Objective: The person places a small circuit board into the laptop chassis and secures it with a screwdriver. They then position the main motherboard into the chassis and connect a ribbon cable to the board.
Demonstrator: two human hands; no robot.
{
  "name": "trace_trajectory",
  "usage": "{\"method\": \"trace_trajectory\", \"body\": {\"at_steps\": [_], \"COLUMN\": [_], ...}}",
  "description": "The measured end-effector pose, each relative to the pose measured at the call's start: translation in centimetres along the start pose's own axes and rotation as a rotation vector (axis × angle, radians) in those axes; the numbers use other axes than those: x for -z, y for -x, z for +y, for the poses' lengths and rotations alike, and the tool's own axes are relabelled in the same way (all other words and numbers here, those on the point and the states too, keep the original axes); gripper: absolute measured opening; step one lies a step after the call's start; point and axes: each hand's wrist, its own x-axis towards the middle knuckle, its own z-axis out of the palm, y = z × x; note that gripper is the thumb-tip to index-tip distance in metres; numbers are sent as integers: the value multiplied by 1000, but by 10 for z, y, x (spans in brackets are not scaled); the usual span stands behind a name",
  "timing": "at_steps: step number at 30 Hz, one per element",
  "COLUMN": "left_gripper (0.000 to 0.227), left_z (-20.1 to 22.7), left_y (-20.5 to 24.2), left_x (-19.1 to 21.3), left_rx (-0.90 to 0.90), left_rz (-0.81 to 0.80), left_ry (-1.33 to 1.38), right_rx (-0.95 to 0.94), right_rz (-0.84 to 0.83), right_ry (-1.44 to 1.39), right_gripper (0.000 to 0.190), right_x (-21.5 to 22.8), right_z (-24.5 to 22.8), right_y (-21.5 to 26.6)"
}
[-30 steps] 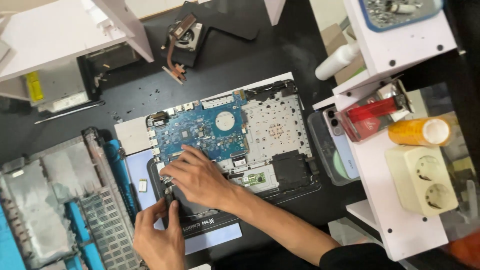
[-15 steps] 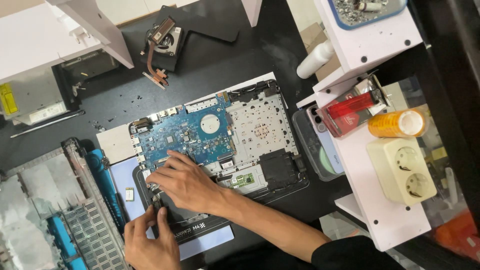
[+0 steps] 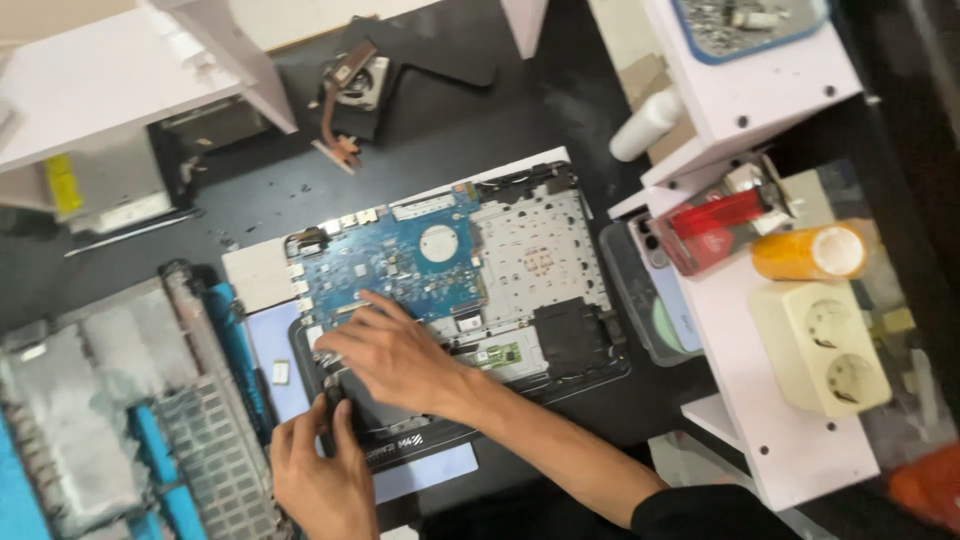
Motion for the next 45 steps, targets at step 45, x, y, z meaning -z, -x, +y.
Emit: {"method": "trace_trajectory", "body": {"at_steps": [45], "left_gripper": [12], "left_z": [19], "left_y": [-43], "left_x": [-4], "left_rx": [-43], "left_rz": [26], "left_ry": [71], "right_rx": [-1], "right_rz": [42], "right_ry": [58], "right_gripper": [34], "right_x": [-12], "right_z": [-8], "right_y": [-6]}}
